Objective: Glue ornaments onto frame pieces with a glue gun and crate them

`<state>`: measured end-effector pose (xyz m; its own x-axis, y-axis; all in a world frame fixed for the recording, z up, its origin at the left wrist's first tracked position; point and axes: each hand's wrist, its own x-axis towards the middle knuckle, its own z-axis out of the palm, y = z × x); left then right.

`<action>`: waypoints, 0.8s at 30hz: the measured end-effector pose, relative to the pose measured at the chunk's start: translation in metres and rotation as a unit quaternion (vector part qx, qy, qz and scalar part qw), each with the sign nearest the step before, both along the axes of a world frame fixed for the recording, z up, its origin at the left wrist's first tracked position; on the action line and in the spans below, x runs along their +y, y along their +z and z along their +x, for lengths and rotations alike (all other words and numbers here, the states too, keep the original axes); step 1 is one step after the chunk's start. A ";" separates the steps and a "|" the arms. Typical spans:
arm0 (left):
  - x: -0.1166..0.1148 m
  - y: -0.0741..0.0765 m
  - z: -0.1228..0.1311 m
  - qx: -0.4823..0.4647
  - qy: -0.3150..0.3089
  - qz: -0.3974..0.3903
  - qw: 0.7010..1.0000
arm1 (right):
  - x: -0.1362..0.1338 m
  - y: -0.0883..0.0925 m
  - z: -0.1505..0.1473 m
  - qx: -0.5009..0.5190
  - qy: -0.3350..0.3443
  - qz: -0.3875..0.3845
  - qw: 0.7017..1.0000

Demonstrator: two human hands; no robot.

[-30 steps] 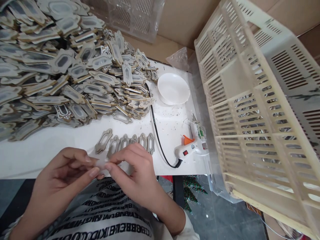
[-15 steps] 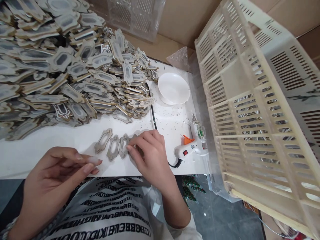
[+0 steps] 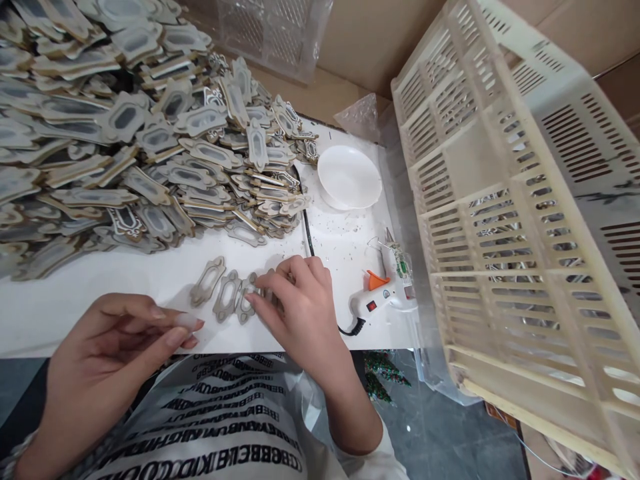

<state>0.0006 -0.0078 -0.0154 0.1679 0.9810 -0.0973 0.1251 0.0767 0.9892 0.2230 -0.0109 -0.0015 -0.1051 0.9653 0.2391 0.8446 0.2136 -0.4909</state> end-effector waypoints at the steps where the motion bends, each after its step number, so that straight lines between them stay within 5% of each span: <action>1: 0.000 0.000 0.000 -0.001 -0.001 0.004 1.000 | -0.002 0.001 0.000 0.000 0.002 0.005 1.000; 8: 0.003 0.002 0.005 -0.003 -0.011 0.006 1.000 | -0.012 0.003 0.000 -0.040 0.050 0.017 0.998; 16: 0.001 0.001 0.010 0.021 -0.007 0.026 0.999 | -0.018 0.011 -0.020 0.171 0.016 0.042 0.984; 24: 0.002 0.001 0.014 -0.022 0.012 0.023 0.999 | -0.012 0.008 -0.028 0.252 0.011 0.029 0.967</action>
<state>0.0146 -0.0056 -0.0147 0.1467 0.9882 -0.0448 0.0802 0.0333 0.9962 0.1947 -0.0225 0.0061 0.0182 0.9475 0.3192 0.4965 0.2686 -0.8255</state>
